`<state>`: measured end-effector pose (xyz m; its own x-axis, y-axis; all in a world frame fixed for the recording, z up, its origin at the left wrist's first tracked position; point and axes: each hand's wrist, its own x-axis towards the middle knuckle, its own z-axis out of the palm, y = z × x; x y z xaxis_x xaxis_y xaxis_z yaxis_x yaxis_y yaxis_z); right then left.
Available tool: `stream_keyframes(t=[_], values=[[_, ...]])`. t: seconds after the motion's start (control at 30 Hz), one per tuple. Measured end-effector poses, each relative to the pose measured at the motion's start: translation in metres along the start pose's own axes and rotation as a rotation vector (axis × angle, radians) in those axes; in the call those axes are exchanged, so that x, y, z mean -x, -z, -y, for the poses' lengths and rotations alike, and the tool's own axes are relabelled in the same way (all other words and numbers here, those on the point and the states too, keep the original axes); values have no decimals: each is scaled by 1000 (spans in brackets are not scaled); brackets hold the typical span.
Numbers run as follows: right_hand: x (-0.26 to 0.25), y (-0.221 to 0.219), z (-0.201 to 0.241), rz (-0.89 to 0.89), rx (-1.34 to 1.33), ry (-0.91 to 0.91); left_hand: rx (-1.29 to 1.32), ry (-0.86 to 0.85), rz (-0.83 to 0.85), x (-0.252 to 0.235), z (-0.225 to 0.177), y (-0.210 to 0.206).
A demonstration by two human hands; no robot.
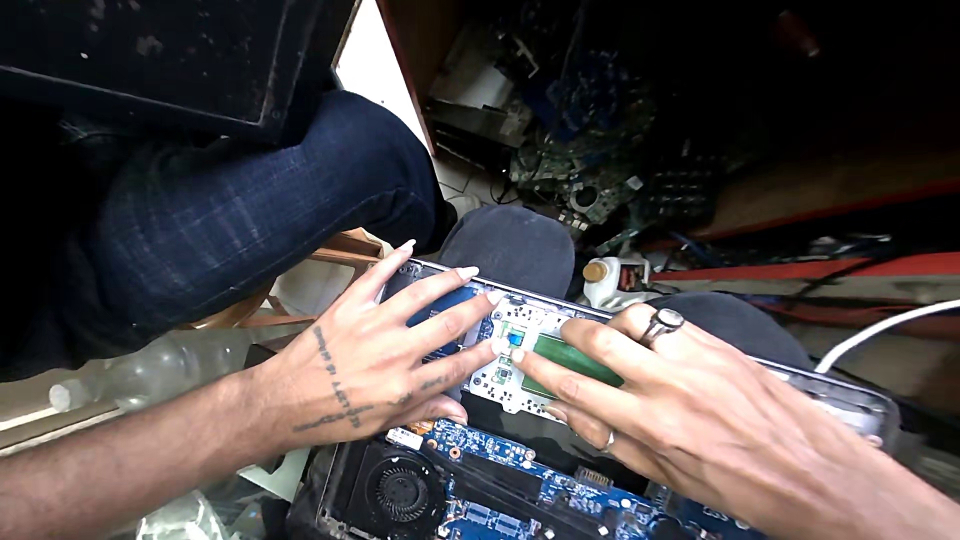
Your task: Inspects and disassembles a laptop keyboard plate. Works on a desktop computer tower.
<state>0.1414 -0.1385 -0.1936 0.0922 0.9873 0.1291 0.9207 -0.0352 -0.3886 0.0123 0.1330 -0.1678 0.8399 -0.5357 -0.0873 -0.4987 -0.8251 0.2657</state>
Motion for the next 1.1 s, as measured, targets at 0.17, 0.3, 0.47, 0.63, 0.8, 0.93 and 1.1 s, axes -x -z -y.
stream_keyframes(t=[0.17, 0.3, 0.47, 0.63, 0.8, 0.93, 1.1], values=[[0, 0, 1, 5, 3, -5, 1, -1, -7, 0, 0, 0], [1, 0, 1, 5, 4, -8, 6, -2, -3, 0, 0, -1], [1, -1, 1, -3, 0, -4, 11, 1, -10, 1, 0, -1], [2, -2, 1, -3, 6, -6, 1, 1, -13, 0, 0, -1], [2, -2, 2, 4, 7, -16, 5, 3, -7, 0, 0, 0], [2, -2, 2, 1, 8, -18, 2, 2, -6, 0, 0, 0], [0, -1, 2, 11, 8, -14, 5, 3, -2, 0, 1, 0]])
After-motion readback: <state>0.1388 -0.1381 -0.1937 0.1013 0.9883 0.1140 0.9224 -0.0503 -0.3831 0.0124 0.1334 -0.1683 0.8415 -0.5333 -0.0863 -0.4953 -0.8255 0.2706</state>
